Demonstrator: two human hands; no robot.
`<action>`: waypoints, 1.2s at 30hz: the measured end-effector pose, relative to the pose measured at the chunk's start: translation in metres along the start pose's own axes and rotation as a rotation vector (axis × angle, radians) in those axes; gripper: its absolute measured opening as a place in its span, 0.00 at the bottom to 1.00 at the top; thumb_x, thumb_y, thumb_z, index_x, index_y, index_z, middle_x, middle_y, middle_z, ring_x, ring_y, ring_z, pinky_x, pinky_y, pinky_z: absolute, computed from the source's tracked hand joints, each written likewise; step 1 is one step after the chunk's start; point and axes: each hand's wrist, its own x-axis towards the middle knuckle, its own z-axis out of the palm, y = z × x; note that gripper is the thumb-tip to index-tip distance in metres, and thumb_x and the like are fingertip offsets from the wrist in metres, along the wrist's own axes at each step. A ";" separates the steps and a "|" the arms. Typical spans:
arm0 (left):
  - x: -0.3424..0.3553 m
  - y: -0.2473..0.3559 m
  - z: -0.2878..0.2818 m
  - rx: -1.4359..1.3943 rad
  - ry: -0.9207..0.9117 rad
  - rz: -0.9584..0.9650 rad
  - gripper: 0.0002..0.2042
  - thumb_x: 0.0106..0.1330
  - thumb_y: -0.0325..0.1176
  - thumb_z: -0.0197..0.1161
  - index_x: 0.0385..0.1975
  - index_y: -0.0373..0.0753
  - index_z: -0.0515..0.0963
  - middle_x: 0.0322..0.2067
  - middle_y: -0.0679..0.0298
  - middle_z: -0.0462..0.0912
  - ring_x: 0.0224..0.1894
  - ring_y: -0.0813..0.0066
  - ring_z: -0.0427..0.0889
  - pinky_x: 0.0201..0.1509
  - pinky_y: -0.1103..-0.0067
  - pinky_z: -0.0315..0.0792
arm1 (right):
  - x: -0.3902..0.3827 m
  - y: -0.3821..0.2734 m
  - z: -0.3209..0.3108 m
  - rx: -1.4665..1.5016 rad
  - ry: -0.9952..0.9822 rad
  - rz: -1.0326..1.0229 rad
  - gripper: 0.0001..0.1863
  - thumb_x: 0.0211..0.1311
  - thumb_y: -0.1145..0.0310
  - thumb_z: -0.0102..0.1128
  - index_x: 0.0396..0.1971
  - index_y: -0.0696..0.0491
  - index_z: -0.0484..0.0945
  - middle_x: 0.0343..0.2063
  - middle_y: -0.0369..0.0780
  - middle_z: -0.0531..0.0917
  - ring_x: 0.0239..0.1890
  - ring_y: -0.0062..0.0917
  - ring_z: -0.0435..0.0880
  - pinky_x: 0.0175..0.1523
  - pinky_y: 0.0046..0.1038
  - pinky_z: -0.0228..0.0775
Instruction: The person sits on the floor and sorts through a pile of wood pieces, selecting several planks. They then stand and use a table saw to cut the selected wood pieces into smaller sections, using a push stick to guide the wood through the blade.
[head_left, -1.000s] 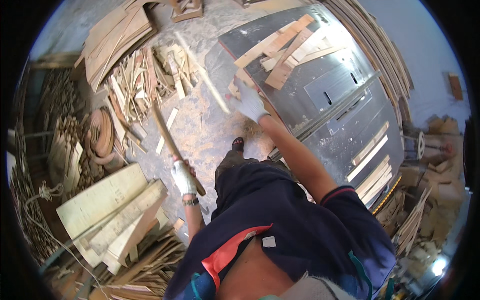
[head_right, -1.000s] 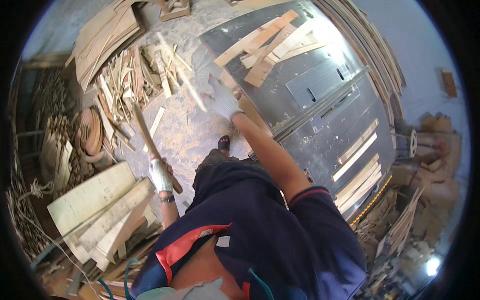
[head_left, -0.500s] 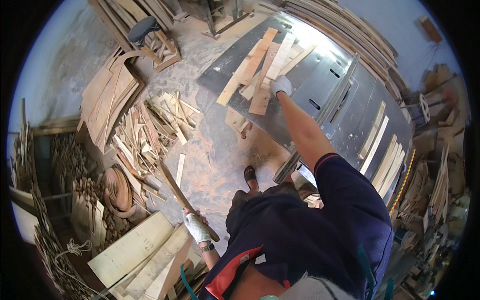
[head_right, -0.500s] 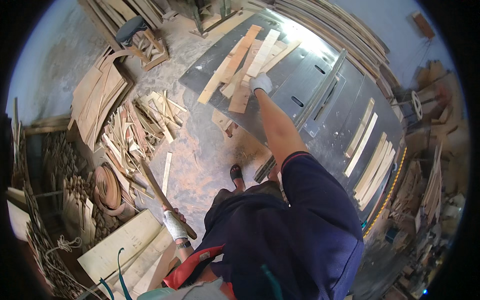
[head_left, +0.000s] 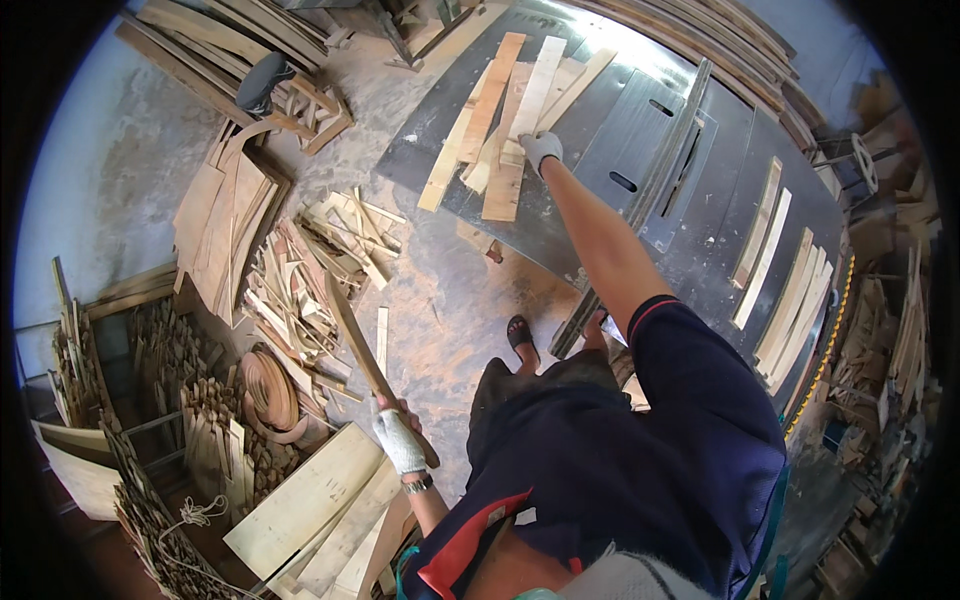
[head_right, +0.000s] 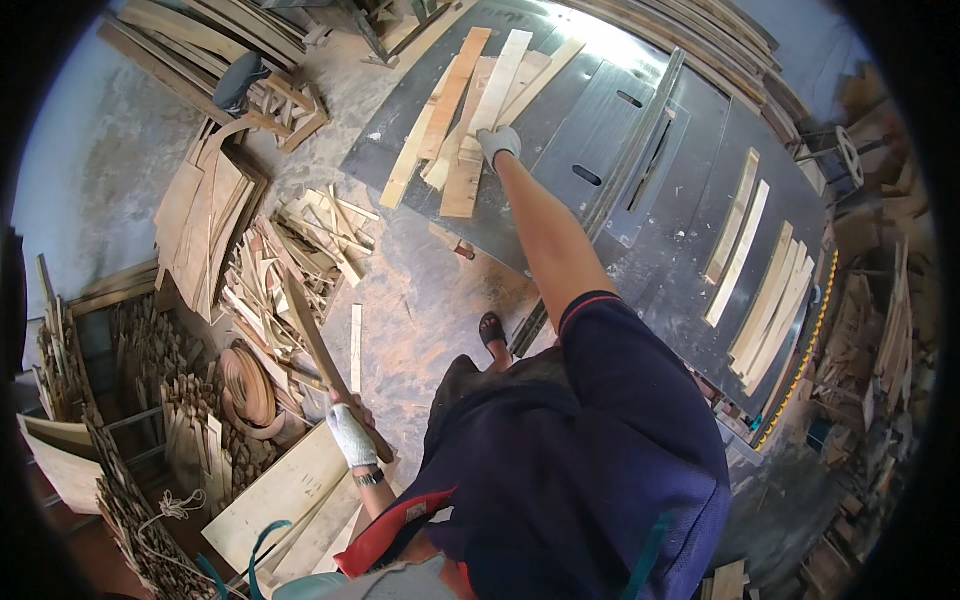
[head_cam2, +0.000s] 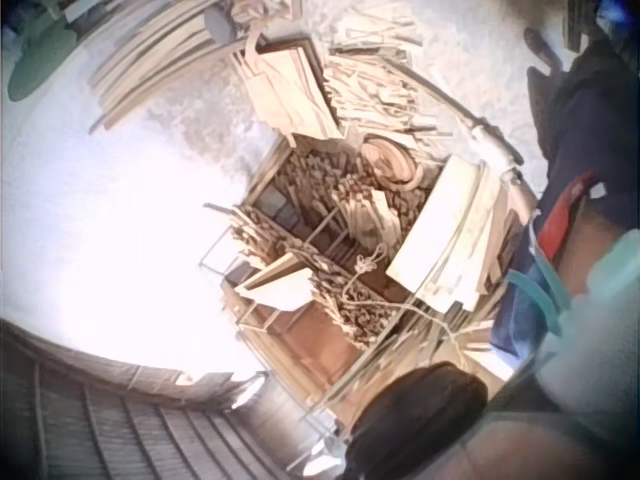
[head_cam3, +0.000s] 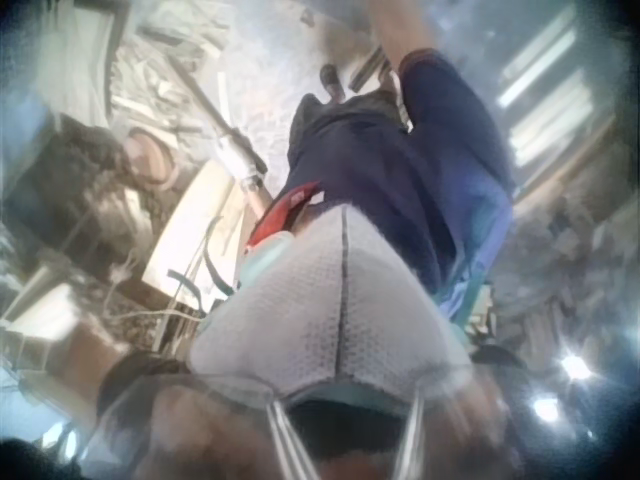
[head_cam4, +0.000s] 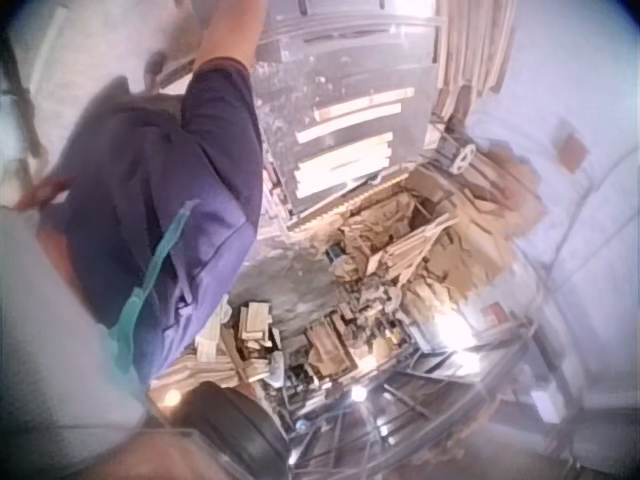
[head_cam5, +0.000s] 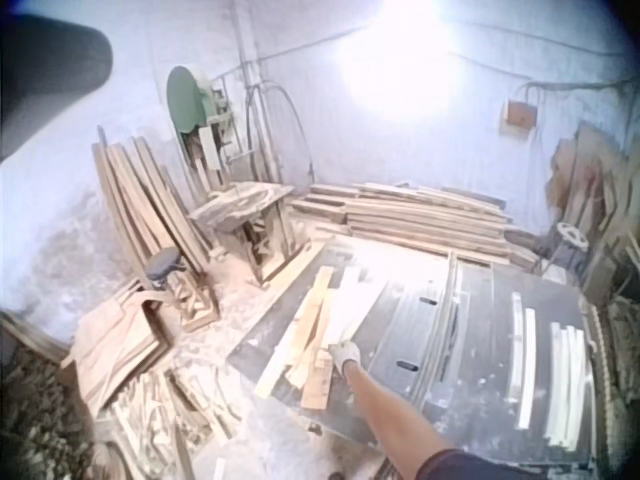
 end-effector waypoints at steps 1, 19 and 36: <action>-0.008 -0.009 -0.007 -0.029 0.024 -0.036 0.20 0.73 0.55 0.57 0.35 0.42 0.69 0.22 0.67 0.72 0.13 0.80 0.67 0.14 0.82 0.62 | 0.010 0.004 0.014 0.065 -0.006 0.056 0.24 0.54 0.53 0.64 0.39 0.61 0.85 0.42 0.55 0.86 0.48 0.45 0.85 0.51 0.38 0.75; 0.041 -0.001 0.062 0.028 -0.313 0.014 0.18 0.74 0.53 0.56 0.33 0.43 0.72 0.22 0.69 0.73 0.13 0.82 0.68 0.14 0.83 0.62 | -0.249 0.088 -0.133 0.913 -0.188 0.026 0.15 0.71 0.64 0.56 0.50 0.57 0.76 0.36 0.34 0.80 0.35 0.16 0.78 0.36 0.22 0.71; 0.020 0.023 0.180 0.462 -0.831 0.001 0.18 0.76 0.50 0.54 0.45 0.38 0.72 0.26 0.68 0.74 0.16 0.88 0.66 0.17 0.87 0.61 | -0.515 0.227 -0.137 0.618 0.324 0.292 0.21 0.74 0.64 0.54 0.60 0.58 0.71 0.33 0.31 0.78 0.30 0.12 0.72 0.33 0.19 0.66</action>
